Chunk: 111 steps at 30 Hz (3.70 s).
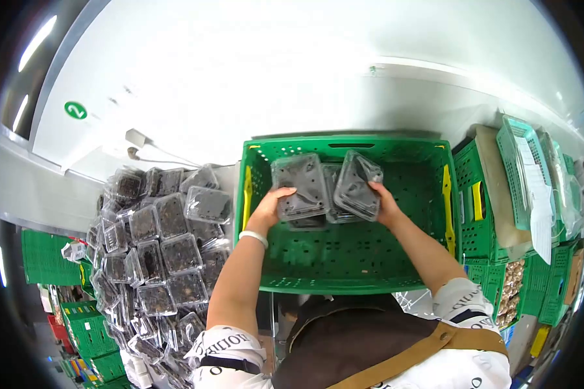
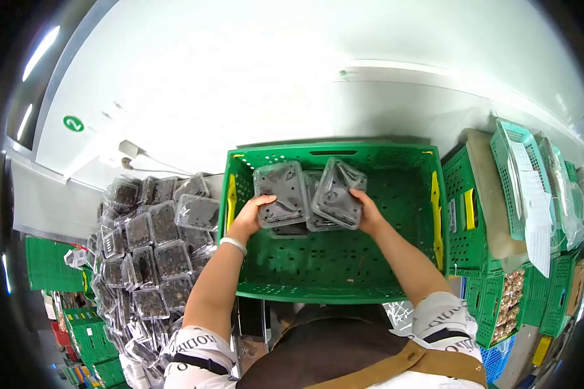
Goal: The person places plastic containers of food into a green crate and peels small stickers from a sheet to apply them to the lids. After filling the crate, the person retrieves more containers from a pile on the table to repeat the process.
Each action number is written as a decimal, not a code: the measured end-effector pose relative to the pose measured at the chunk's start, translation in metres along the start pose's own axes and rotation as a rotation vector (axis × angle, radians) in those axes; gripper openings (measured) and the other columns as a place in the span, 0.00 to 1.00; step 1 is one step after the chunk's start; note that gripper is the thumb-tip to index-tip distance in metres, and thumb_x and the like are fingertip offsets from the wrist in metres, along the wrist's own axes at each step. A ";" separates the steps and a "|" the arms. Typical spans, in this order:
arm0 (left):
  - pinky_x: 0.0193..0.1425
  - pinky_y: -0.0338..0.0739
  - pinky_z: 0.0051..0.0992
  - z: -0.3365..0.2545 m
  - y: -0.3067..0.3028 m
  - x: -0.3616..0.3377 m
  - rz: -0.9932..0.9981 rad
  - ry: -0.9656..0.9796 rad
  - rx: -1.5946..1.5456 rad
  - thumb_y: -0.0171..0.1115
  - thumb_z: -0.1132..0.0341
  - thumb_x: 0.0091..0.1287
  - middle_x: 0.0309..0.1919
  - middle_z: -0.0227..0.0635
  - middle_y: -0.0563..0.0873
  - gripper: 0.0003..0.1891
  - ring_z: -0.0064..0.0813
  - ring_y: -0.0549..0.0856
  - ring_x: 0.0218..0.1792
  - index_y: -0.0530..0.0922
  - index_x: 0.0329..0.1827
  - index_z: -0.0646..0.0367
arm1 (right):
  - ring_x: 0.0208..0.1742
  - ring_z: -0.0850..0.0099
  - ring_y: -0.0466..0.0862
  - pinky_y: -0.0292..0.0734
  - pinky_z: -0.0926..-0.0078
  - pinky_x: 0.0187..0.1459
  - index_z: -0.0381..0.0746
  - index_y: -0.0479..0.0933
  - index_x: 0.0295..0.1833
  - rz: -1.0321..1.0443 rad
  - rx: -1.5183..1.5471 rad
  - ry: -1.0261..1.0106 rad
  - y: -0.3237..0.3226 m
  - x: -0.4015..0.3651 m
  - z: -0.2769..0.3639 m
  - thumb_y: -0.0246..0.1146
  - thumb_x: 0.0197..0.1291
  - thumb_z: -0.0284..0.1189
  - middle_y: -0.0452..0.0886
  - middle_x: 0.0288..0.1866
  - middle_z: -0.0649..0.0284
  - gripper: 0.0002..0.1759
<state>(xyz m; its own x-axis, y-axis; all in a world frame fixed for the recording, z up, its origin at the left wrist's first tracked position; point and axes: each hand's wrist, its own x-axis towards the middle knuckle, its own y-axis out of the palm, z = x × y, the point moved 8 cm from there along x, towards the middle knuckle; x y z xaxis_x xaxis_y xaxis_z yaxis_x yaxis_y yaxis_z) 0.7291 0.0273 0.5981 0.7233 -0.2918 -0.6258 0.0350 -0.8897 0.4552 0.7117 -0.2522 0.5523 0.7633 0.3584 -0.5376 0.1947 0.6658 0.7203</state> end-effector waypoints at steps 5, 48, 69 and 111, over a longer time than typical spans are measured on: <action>0.58 0.77 0.36 -0.019 -0.049 0.018 -0.520 0.301 0.857 0.76 0.59 0.51 0.54 0.49 0.81 0.37 0.41 0.82 0.54 0.72 0.62 0.66 | 0.51 0.64 0.83 0.76 0.65 0.58 0.34 0.78 0.53 -0.142 -0.108 -0.075 -0.051 0.003 0.031 0.64 0.60 0.32 0.84 0.50 0.58 0.18; 0.54 0.77 0.42 0.218 -0.359 -0.499 -1.549 -0.168 0.700 0.81 0.41 0.40 0.49 0.57 0.82 0.45 0.52 0.82 0.49 0.75 0.48 0.73 | 0.65 0.47 0.71 0.68 0.56 0.65 0.32 0.64 0.67 0.892 -2.040 -0.854 0.449 0.037 -0.344 0.69 0.57 0.38 0.69 0.66 0.48 0.37; 0.61 0.71 0.31 0.217 -0.440 -0.543 -1.217 0.483 -0.398 0.75 0.59 0.55 0.58 0.39 0.72 0.35 0.31 0.78 0.54 0.69 0.62 0.67 | 0.65 0.62 0.71 0.65 0.68 0.64 0.36 0.69 0.60 0.727 -1.674 0.213 0.441 0.058 -0.404 0.78 0.48 0.39 0.71 0.61 0.56 0.38; 0.53 0.82 0.41 0.131 -0.250 -0.478 -0.584 0.674 -0.099 0.55 0.48 0.67 0.55 0.43 0.80 0.32 0.40 0.83 0.51 0.67 0.68 0.61 | 0.78 0.59 0.54 0.49 0.65 0.75 0.32 0.41 0.79 0.808 -0.938 0.285 0.348 -0.092 -0.278 0.73 0.50 0.47 0.54 0.77 0.47 0.63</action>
<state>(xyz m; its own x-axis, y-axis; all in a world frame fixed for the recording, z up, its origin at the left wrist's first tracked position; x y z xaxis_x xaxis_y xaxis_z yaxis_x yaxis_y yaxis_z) 0.2841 0.3426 0.7004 0.8218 0.4939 -0.2841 0.5611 -0.7882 0.2528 0.5381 0.1286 0.7309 0.2790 0.9270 -0.2508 -0.8609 0.3572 0.3624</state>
